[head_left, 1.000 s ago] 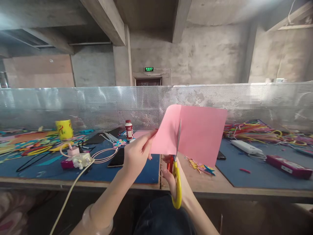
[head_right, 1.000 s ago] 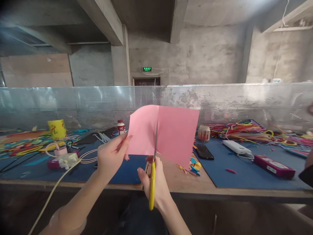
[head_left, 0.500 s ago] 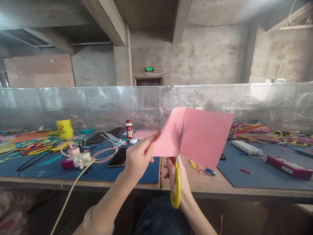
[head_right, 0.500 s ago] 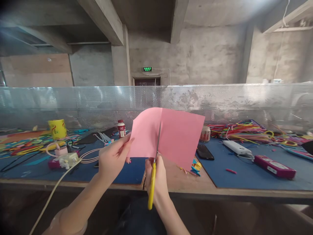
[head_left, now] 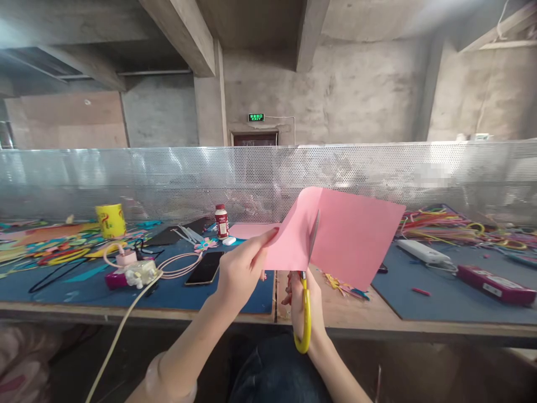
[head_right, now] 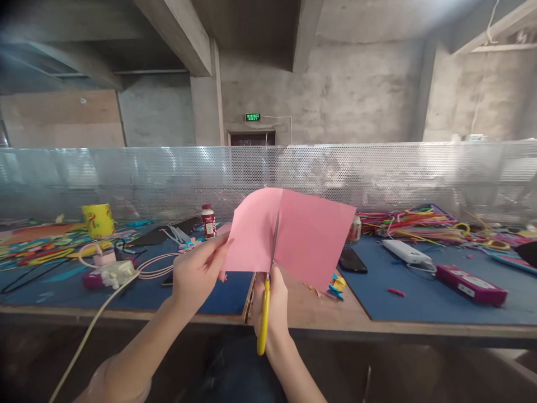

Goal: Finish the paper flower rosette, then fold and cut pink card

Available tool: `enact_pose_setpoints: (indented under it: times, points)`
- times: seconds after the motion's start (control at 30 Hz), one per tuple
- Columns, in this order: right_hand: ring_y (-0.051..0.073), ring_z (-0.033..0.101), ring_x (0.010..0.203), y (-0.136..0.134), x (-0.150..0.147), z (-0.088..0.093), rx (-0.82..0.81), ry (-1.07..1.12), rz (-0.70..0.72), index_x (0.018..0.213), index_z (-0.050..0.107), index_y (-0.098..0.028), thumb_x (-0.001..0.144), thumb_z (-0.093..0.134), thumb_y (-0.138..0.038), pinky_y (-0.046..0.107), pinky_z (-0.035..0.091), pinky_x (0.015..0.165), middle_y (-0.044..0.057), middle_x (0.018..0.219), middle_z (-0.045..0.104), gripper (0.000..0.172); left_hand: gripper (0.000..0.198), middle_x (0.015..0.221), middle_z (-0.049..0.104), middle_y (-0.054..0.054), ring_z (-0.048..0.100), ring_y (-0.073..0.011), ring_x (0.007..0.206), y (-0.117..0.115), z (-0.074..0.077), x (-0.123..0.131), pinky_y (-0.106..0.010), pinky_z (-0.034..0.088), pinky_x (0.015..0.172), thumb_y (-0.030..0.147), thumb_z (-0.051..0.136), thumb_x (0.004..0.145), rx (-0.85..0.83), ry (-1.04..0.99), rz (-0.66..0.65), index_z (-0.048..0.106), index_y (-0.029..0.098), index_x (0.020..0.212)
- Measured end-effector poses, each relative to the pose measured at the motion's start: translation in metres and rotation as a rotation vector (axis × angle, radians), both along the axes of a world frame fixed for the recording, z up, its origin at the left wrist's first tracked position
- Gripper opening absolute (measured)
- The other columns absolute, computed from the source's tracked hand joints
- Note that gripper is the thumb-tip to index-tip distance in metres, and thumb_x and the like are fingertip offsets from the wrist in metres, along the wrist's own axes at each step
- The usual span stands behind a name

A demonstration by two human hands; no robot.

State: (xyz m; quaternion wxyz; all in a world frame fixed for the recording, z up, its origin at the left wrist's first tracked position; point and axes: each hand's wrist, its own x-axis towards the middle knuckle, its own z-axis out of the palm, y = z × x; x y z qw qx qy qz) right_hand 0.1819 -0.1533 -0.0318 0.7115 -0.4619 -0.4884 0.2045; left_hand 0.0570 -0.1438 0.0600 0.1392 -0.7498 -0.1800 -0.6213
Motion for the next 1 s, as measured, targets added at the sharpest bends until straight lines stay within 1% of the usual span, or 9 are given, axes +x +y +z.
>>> enact_pose_setpoints:
  times: [0.13,0.37,0.5,0.6,0.7,0.8,0.9,1.0]
  points:
    - [0.011,0.041,0.053,0.005,0.0,-0.004,-0.008,0.005,-0.02,0.074,0.046,-0.02,0.087,0.039,-0.047,0.022,0.039,0.047,-0.004,0.063,0.041,0.031,0.028,0.054,0.063,0.005,0.049,-0.0035,0.036,0.0,-0.001,0.001,-0.015,0.043,0.045,0.007,0.051,0.083,-0.022,-0.006,-0.016,0.064,0.015,0.106]
    - [0.01,0.041,0.051,0.012,0.0,-0.01,-0.003,-0.006,-0.057,0.073,0.046,-0.019,0.086,0.039,-0.045,0.021,0.038,0.044,-0.004,0.062,0.041,0.03,0.027,0.052,0.062,0.005,0.05,-0.0041,0.036,0.001,-0.003,0.001,-0.015,0.044,0.045,0.01,0.051,0.084,-0.022,-0.014,-0.014,0.064,0.016,0.106]
    - [0.01,0.04,0.049,0.012,0.0,-0.01,0.004,0.008,-0.038,0.071,0.045,-0.019,0.085,0.04,-0.042,0.021,0.038,0.042,-0.004,0.06,0.041,0.027,0.027,0.05,0.06,0.006,0.05,-0.0043,0.036,0.001,-0.003,0.0,-0.015,0.044,0.045,0.011,0.051,0.084,-0.012,-0.011,-0.002,0.065,0.016,0.106]
    - [0.009,0.039,0.047,0.011,0.001,-0.01,0.002,0.016,-0.029,0.071,0.044,-0.02,0.085,0.041,-0.041,0.02,0.037,0.041,-0.005,0.059,0.04,0.025,0.028,0.054,0.063,0.005,0.05,-0.0041,0.036,0.001,-0.003,0.0,-0.015,0.044,0.045,0.01,0.051,0.083,-0.017,-0.015,-0.001,0.064,0.017,0.107]
    - [0.009,0.038,0.046,0.01,0.001,-0.01,-0.014,0.026,-0.03,0.073,0.045,-0.02,0.085,0.04,-0.042,0.02,0.037,0.039,-0.004,0.06,0.041,0.026,0.03,0.053,0.063,0.005,0.051,-0.0044,0.037,0.002,-0.004,0.0,-0.015,0.044,0.046,0.008,0.051,0.083,-0.018,-0.013,0.012,0.064,0.017,0.108]
    - [0.009,0.039,0.045,0.008,0.001,-0.009,-0.048,0.037,-0.035,0.07,0.042,-0.02,0.086,0.04,-0.044,0.02,0.036,0.039,-0.005,0.059,0.04,0.028,0.029,0.05,0.061,0.006,0.05,-0.0045,0.037,0.001,-0.004,-0.001,-0.015,0.043,0.047,0.009,0.051,0.083,-0.025,-0.008,0.016,0.065,0.017,0.107]
    - [0.01,0.04,0.045,0.007,0.001,-0.007,-0.079,0.025,-0.048,0.07,0.041,-0.021,0.086,0.041,-0.045,0.02,0.036,0.039,-0.005,0.058,0.041,0.029,0.029,0.051,0.061,0.005,0.05,-0.0044,0.037,0.001,-0.004,-0.001,-0.015,0.043,0.047,0.009,0.051,0.083,-0.037,-0.01,0.008,0.065,0.016,0.107]
    - [0.01,0.04,0.044,0.007,0.002,-0.007,-0.075,0.016,-0.055,0.069,0.042,-0.021,0.085,0.042,-0.044,0.021,0.036,0.04,-0.005,0.056,0.042,0.027,0.029,0.05,0.06,0.006,0.05,-0.0041,0.037,0.001,-0.004,-0.001,-0.015,0.043,0.047,0.008,0.051,0.083,-0.035,-0.012,-0.007,0.065,0.015,0.107]
